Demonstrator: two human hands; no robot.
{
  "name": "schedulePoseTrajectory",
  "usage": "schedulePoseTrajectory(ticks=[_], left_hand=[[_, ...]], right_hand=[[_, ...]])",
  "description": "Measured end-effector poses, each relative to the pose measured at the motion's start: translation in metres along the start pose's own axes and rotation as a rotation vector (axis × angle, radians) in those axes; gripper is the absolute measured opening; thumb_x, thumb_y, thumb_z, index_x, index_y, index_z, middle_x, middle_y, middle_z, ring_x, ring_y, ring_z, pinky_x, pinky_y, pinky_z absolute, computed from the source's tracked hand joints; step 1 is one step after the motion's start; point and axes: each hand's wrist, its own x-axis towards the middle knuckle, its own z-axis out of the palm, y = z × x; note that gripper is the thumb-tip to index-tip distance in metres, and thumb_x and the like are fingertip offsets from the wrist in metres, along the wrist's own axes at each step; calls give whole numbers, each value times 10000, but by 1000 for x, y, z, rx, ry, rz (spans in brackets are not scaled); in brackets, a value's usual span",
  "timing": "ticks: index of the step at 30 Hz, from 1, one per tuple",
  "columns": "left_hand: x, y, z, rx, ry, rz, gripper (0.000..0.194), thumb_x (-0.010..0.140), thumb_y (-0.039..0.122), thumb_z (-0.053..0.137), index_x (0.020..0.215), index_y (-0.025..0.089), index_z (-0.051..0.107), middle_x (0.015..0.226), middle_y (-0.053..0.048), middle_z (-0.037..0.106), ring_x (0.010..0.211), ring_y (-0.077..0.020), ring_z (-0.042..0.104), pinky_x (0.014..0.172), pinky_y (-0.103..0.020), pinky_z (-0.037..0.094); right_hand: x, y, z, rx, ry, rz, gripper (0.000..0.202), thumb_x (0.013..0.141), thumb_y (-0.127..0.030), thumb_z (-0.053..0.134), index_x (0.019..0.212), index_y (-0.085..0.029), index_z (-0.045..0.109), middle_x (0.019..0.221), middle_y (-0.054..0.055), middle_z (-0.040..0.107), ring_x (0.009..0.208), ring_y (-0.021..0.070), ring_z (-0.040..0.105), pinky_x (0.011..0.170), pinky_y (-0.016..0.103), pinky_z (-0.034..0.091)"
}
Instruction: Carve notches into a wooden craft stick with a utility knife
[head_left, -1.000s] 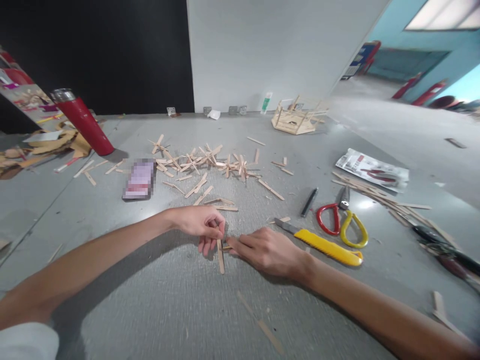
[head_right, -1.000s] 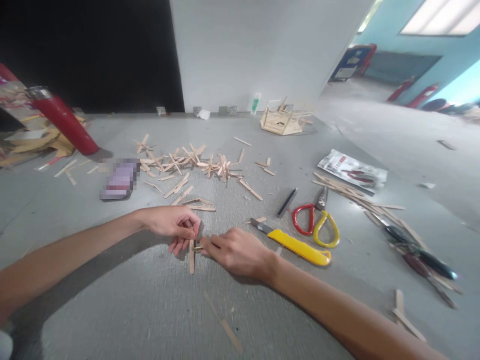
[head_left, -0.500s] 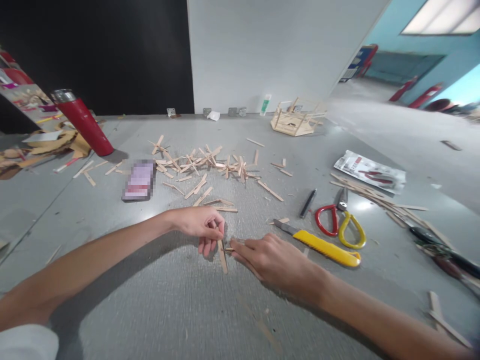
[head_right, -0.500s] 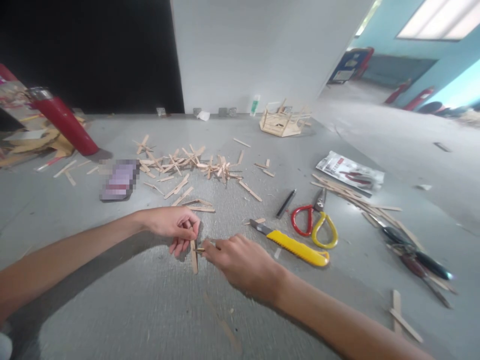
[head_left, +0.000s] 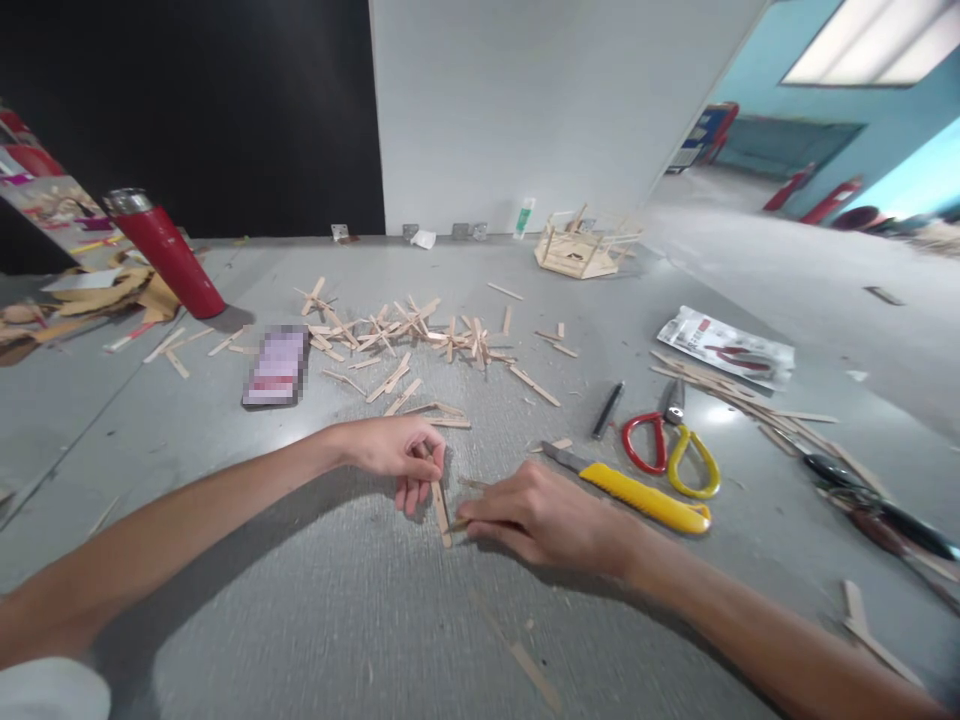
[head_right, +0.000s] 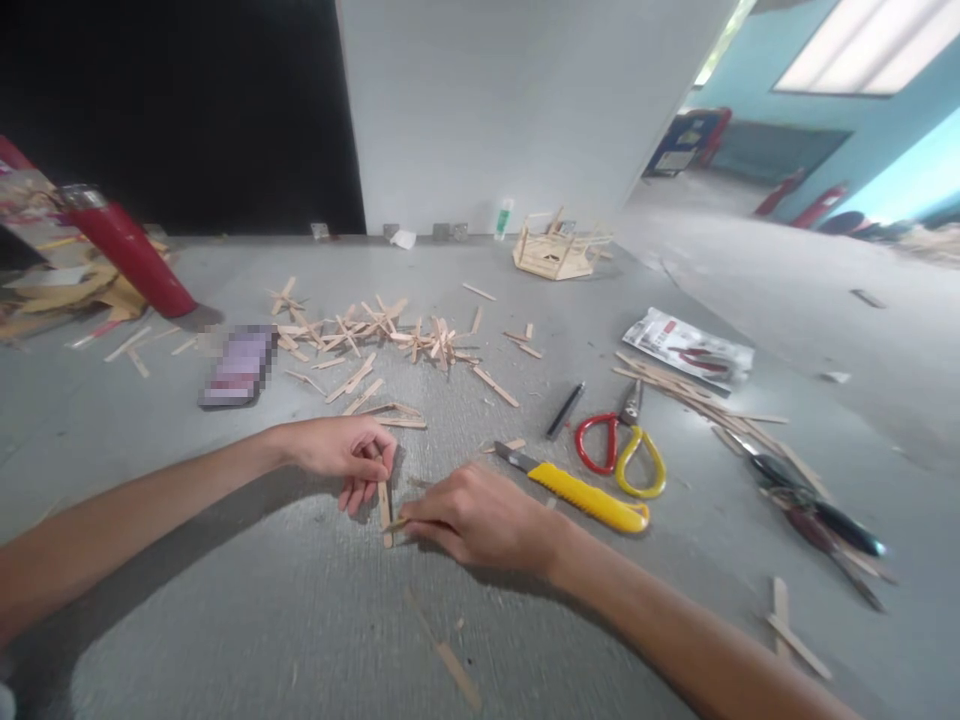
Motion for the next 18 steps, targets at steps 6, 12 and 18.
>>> schedulePoseTrajectory(ticks=[6, 12, 18], left_hand=[[-1, 6, -3, -14, 12, -4, 391, 857, 507, 691, 817, 141, 559, 652, -34, 678, 531, -134, 673, 512, -222, 530], [-14, 38, 11, -123, 301, 135, 360, 899, 471, 658, 834, 125, 581, 728, -52, 695, 564, -118, 667, 506, -203, 518], [-40, 75, 50, 28, 421, 197, 360, 958, 479, 555, 837, 140, 553, 661, -29, 671, 472, -119, 634, 432, -203, 501]], right_hand=[[6, -11, 5, 189, 290, 344, 247, 870, -374, 679, 1027, -183, 677, 761, 7, 677, 624, 118, 543, 615, 251, 394], [1, -25, -14, 363, 534, 503, 232, 876, -408, 622, 811, -187, 647, 581, -47, 514, 518, 89, 369, 475, 231, 313], [-12, -49, -38, 493, 685, 492, 279, 918, -421, 592, 812, -178, 681, 630, 8, 618, 510, 94, 420, 454, 236, 311]])
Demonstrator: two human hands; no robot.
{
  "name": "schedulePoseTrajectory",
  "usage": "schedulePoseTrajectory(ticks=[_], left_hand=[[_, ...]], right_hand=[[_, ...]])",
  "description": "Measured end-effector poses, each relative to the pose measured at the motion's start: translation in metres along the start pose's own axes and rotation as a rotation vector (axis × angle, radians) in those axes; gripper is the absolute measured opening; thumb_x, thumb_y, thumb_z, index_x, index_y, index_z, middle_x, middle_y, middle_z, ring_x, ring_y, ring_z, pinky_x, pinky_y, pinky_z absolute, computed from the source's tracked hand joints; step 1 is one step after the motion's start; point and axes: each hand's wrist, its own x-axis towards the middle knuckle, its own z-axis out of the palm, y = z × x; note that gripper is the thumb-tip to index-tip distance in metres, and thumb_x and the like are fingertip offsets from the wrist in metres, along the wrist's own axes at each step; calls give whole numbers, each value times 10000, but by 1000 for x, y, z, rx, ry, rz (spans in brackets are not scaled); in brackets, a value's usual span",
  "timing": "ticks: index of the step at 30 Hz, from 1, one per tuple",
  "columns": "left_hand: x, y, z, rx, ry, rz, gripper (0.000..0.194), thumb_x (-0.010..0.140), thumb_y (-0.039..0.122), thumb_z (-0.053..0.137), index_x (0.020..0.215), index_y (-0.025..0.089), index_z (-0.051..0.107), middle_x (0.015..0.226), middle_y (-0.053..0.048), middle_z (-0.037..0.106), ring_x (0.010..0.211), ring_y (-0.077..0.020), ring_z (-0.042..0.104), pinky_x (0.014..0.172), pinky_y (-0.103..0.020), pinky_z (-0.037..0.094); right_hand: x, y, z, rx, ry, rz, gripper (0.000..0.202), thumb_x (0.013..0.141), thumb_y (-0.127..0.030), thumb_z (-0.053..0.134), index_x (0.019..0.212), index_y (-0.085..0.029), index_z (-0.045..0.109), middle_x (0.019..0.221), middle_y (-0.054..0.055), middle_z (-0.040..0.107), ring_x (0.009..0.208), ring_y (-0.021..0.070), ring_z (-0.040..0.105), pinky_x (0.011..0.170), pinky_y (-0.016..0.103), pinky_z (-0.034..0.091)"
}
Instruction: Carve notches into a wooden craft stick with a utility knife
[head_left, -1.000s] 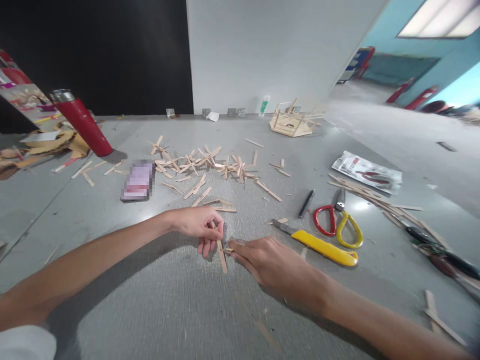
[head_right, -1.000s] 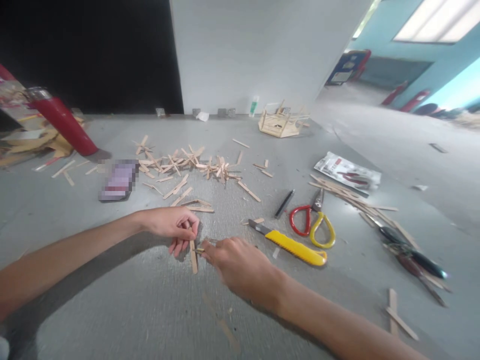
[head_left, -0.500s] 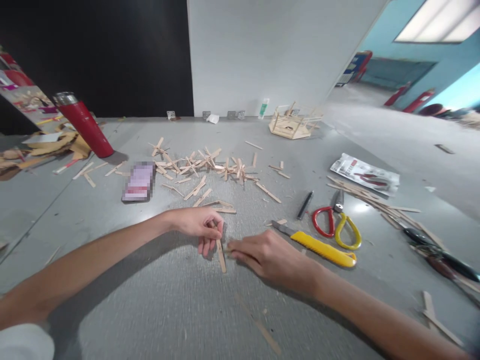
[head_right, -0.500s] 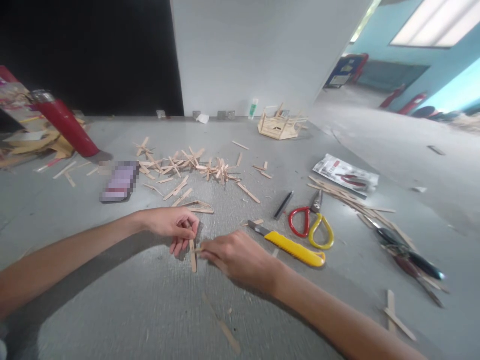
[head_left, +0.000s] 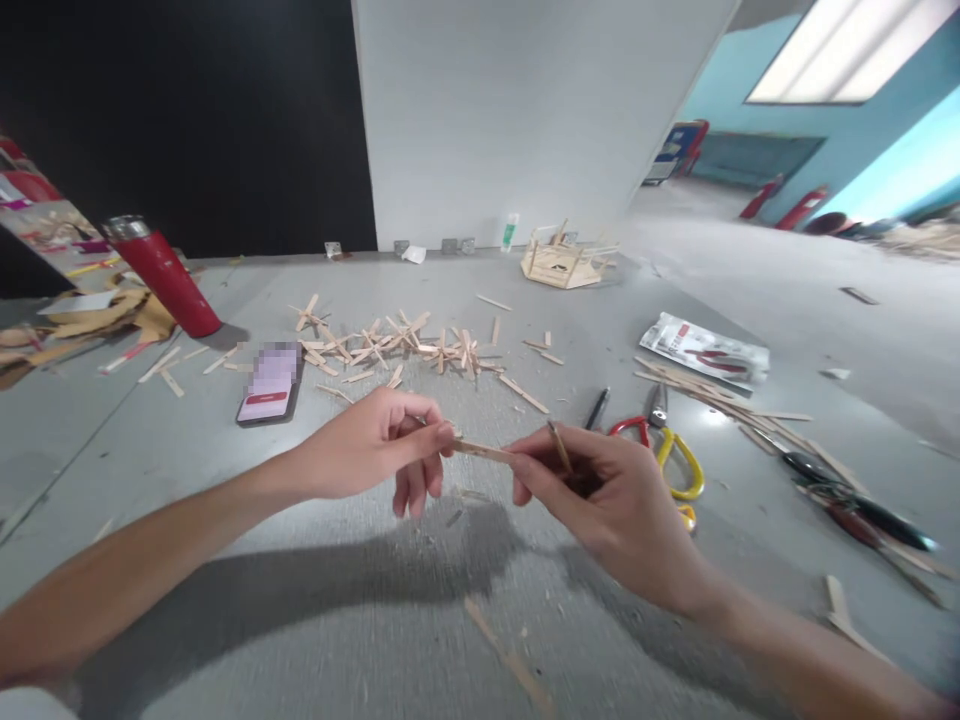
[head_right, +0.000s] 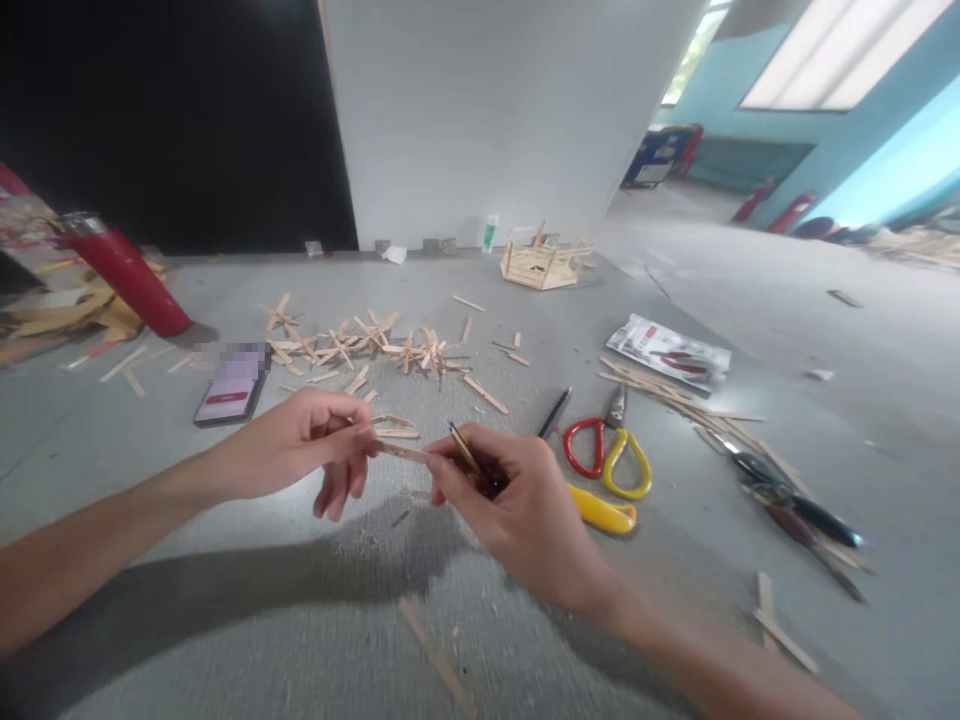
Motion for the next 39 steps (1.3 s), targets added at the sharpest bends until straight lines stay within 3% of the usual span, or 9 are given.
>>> schedulePoseTrajectory(ticks=[3, 10, 17, 22, 39], left_hand=[[-11, 10, 11, 27, 5, 29, 348, 985, 449, 516, 848, 134, 574, 663, -20, 659, 484, -114, 643, 432, -187, 498], [-21, 16, 23, -90, -66, 19, 302, 1010, 398, 484, 1097, 133, 600, 679, -18, 664, 462, -103, 638, 430, -165, 479], [-10, 7, 19, -383, -279, 7, 403, 1004, 466, 468, 1024, 103, 644, 810, -119, 727, 549, -163, 700, 443, -207, 515], [0, -11, 24, -414, -284, -4, 182, 897, 279, 692, 951, 105, 681, 807, -91, 741, 620, -167, 728, 485, -195, 547], [1, -23, 33, -565, -322, 49, 244, 865, 342, 732, 901, 107, 678, 717, -67, 718, 514, -138, 691, 403, -149, 484]], right_hand=[[-6, -10, -2, 96, -13, 12, 256, 922, -402, 596, 808, -184, 666, 597, -2, 616, 475, 83, 411, 427, 226, 296], [-14, -17, -2, 221, -44, 30, 238, 927, -387, 594, 811, -187, 652, 564, -11, 605, 433, 64, 364, 387, 212, 247], [-17, -22, 1, 413, -106, 151, 226, 856, -385, 695, 796, -179, 624, 517, -26, 585, 400, 54, 347, 366, 197, 215], [-21, -26, 7, 470, -151, 178, 254, 865, -408, 683, 794, -175, 614, 518, -29, 578, 391, 45, 332, 361, 188, 206], [-27, -26, 13, 499, -168, 190, 300, 866, -449, 677, 773, -183, 573, 511, -39, 554, 408, 49, 352, 390, 183, 248]])
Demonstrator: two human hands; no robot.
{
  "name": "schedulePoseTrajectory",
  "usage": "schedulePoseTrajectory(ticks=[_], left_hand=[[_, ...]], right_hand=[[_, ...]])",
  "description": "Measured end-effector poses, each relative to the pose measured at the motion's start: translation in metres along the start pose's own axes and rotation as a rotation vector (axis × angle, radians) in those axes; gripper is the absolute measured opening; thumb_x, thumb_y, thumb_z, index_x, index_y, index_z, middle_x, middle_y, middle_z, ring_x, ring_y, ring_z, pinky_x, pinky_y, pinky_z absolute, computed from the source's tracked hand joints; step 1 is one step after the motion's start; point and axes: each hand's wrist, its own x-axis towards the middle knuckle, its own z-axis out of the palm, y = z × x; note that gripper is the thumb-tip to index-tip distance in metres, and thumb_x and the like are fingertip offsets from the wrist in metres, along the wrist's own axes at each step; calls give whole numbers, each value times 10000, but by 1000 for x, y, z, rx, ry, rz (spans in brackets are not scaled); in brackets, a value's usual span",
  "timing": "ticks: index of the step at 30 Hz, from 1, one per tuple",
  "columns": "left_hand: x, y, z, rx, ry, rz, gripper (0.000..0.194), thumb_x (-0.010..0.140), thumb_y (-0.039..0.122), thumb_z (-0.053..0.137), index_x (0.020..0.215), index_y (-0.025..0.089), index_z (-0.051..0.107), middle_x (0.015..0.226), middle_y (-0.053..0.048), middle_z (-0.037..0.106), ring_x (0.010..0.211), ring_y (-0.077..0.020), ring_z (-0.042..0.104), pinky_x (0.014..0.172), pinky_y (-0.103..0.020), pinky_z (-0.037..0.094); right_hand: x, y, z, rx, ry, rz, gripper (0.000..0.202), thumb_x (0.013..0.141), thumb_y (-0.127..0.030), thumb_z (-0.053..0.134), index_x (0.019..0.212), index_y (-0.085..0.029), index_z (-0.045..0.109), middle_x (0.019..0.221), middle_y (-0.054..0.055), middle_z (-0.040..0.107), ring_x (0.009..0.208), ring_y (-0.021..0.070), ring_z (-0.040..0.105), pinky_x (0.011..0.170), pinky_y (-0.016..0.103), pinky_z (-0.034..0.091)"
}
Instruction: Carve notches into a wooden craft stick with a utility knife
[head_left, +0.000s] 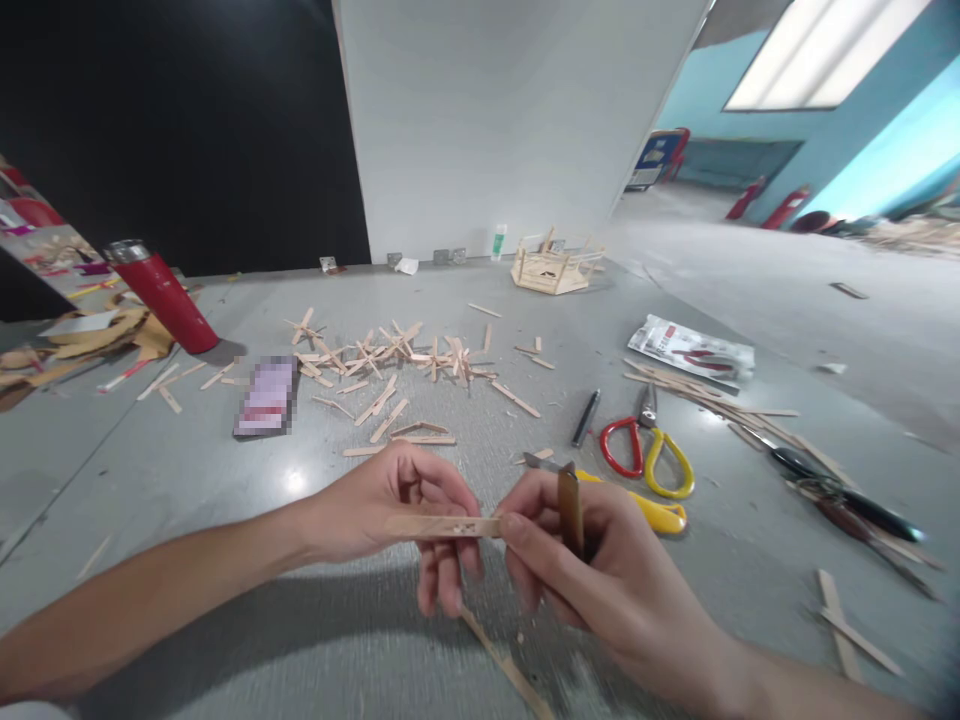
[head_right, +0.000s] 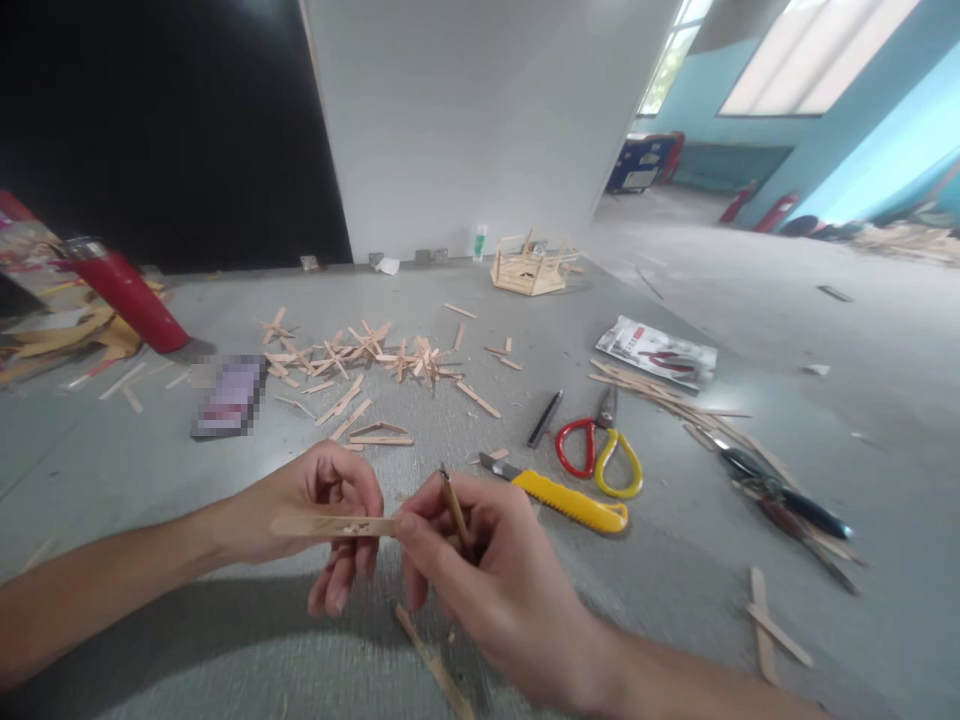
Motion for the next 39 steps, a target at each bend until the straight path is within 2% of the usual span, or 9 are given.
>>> schedulePoseTrajectory(ticks=[4, 16, 20, 24, 31, 37, 39], left_hand=[[-1, -1, 1, -12, -5, 15, 227, 886, 327, 709, 914, 105, 669, 708, -69, 715, 517, -141, 695, 415, -152, 492], [0, -3, 9, -90, 128, 43, 176, 842, 277, 752, 824, 129, 659, 667, -52, 728, 439, -161, 674, 428, -200, 528], [0, -2, 11, -83, 117, 30, 242, 812, 326, 780, 798, 111, 670, 665, -56, 721, 442, -165, 674, 415, -201, 522], [0, 1, 12, -87, 104, 10, 230, 813, 308, 781, 794, 104, 677, 664, -60, 720, 445, -158, 674, 423, -190, 525], [4, -2, 4, -97, 69, 34, 205, 815, 295, 780, 842, 105, 706, 704, -76, 729, 490, -168, 694, 442, -203, 545], [-5, 18, 1, 96, 141, 96, 506, 895, 581, 599, 930, 85, 698, 760, -112, 723, 584, -207, 718, 484, -276, 577], [-10, 23, 6, 276, 206, 99, 460, 849, 537, 685, 971, 94, 694, 760, -98, 722, 582, -187, 704, 488, -258, 564]], right_hand=[[-2, 4, 1, -8, 6, -6, 340, 913, -497, 598, 792, -181, 568, 524, -29, 559, 419, 53, 357, 396, 184, 246], [-1, 9, 6, 26, 4, -5, 368, 938, -513, 553, 784, -180, 536, 528, -42, 517, 419, 44, 314, 395, 190, 229], [-3, 11, 8, 32, -15, -21, 353, 964, -490, 525, 808, -174, 544, 548, -44, 514, 439, 44, 333, 411, 186, 243], [-2, 9, 8, 41, -21, -22, 365, 949, -510, 538, 799, -178, 538, 546, -36, 524, 432, 50, 334, 406, 195, 239], [0, 6, 8, 42, 24, -13, 385, 922, -538, 562, 778, -182, 535, 527, -38, 515, 413, 47, 297, 388, 202, 213], [2, 7, 1, -70, 129, -62, 356, 916, -515, 580, 773, -189, 567, 529, -31, 524, 443, 73, 357, 404, 218, 259], [3, 7, 0, -117, 155, -72, 346, 902, -506, 602, 764, -191, 576, 519, -32, 525, 446, 80, 376, 413, 225, 278]])
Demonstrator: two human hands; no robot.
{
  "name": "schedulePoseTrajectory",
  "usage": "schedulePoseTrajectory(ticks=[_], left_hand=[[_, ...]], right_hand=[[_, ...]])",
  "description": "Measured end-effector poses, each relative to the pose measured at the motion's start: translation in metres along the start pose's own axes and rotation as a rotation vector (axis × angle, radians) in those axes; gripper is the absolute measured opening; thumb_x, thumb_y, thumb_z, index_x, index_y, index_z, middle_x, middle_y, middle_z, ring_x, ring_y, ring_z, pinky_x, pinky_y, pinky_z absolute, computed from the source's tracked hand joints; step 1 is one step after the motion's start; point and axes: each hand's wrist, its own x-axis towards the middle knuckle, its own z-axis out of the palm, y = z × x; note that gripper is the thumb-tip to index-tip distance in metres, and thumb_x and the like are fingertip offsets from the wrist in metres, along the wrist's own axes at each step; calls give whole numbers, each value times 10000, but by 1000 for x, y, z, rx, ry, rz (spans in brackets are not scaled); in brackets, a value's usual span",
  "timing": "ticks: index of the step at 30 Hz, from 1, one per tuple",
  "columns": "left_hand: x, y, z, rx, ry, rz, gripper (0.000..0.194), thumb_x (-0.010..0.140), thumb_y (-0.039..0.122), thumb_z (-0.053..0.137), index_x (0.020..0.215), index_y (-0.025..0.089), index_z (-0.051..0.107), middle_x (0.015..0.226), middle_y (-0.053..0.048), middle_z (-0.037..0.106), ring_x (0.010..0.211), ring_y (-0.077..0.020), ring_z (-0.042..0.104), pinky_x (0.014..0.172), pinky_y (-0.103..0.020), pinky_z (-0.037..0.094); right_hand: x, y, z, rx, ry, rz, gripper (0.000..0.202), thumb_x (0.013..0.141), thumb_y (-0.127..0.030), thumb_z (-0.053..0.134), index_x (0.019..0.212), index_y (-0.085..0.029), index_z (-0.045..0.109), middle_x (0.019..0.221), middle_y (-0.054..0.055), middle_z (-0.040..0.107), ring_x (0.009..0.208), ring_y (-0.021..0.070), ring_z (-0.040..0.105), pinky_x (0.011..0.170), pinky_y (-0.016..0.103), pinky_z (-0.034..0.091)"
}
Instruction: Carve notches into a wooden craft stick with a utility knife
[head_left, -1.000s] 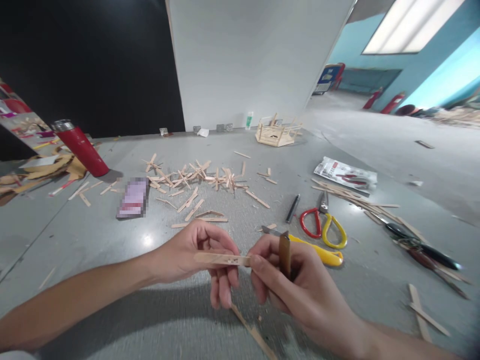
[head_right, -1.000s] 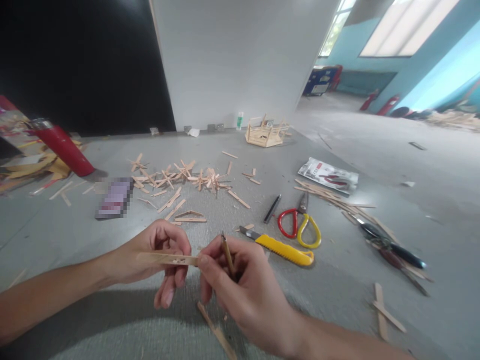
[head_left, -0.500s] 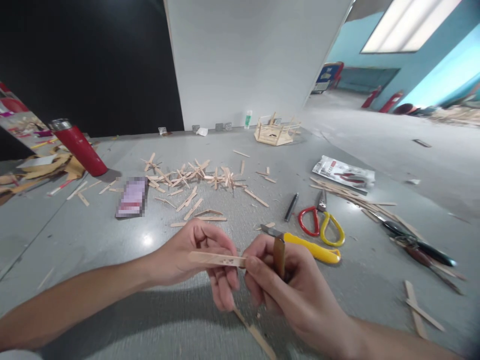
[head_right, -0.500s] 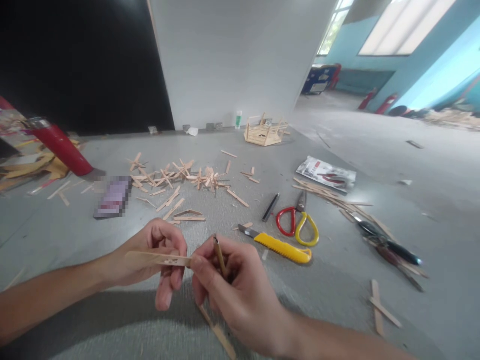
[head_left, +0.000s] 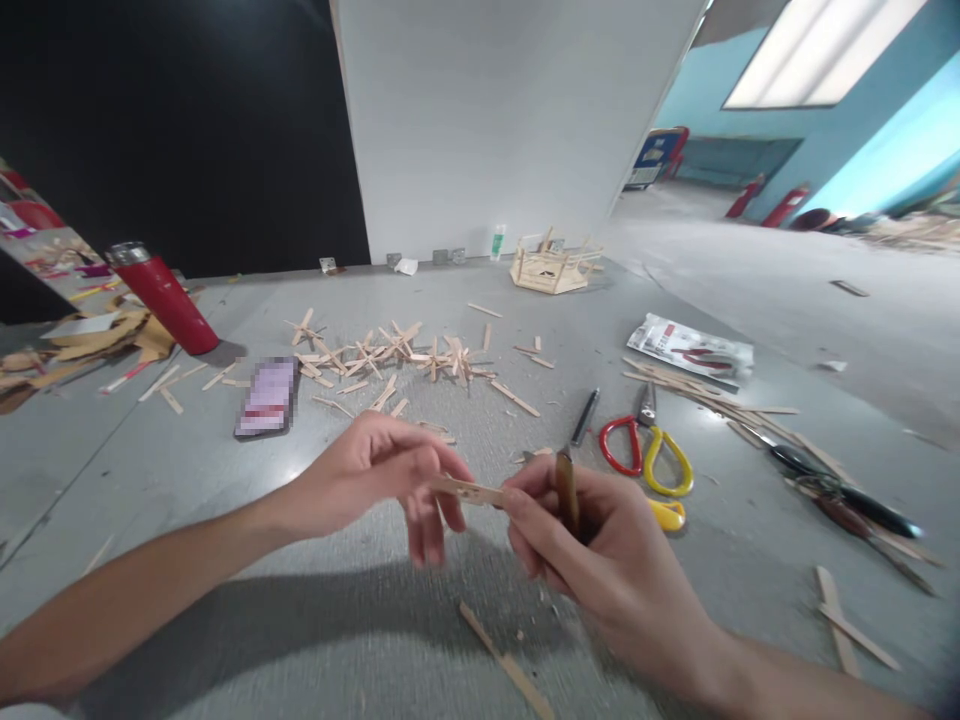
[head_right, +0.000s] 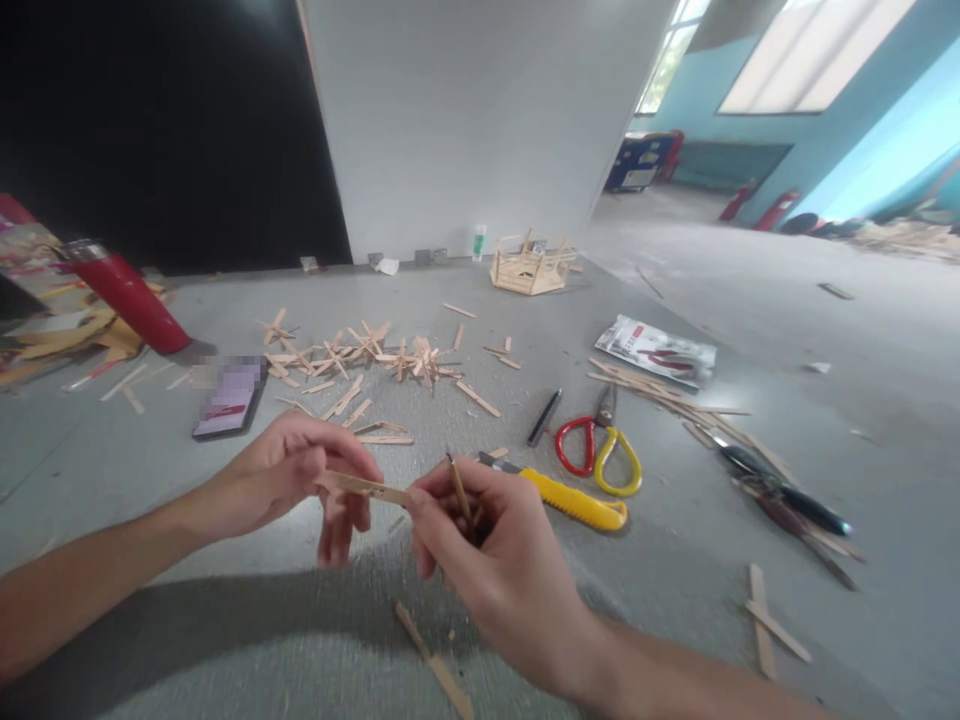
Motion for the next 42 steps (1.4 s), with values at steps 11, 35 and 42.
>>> schedulePoseTrajectory(ticks=[11, 35, 42], left_hand=[[-9, 2, 19, 450, 229, 1, 201, 943, 270, 568, 874, 124, 687, 764, -47, 687, 620, -129, 670, 515, -203, 540], [29, -98, -15, 503, 354, 89, 394, 1019, 549, 314, 916, 195, 454, 604, 41, 533, 437, -93, 448, 445, -211, 341], [22, -100, -13, 662, 380, 176, 356, 1038, 452, 326, 918, 175, 515, 582, 40, 539, 452, -89, 459, 499, -211, 358]], right_hand=[[1, 2, -2, -72, -24, 3, 239, 866, -388, 674, 761, -189, 594, 521, -43, 536, 465, 81, 403, 435, 227, 292], [21, 68, -9, -730, 89, -280, 378, 1018, -247, 343, 1359, -156, 479, 848, 54, 695, 645, 135, 616, 678, 271, 486], [15, 88, -10, -846, 154, -631, 444, 997, -163, 436, 1437, -170, 497, 728, 8, 677, 565, 101, 585, 568, 208, 472]])
